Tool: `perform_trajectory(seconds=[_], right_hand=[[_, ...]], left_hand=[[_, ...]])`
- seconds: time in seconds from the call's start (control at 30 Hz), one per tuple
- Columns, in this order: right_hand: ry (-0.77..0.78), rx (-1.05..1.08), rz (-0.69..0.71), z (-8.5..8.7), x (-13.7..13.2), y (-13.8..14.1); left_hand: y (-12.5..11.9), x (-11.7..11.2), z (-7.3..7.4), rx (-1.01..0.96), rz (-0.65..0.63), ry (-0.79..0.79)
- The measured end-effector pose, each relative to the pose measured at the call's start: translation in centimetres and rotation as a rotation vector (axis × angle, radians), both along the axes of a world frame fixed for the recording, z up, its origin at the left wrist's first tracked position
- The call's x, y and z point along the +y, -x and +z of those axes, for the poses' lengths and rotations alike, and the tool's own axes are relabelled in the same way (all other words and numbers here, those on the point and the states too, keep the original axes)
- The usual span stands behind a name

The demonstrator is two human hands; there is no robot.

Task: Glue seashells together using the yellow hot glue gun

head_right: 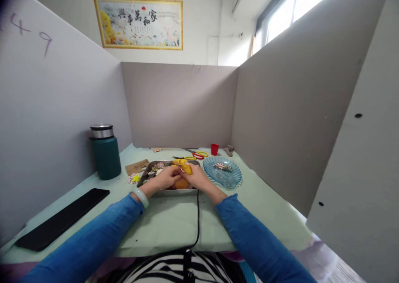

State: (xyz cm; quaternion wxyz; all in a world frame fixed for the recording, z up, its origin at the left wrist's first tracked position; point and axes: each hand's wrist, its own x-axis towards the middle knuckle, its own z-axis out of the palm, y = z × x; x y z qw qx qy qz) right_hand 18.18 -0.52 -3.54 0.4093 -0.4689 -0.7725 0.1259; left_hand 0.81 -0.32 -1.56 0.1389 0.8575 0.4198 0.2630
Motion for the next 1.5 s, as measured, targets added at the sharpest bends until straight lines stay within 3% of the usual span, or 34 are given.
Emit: perform_trajectory(seconds=[1.5], right_hand=[[0.008, 0.01, 0.021, -0.03, 0.08, -0.01]], left_hand=[[0.04, -0.02, 0.05, 0.026, 0.005, -0.01]])
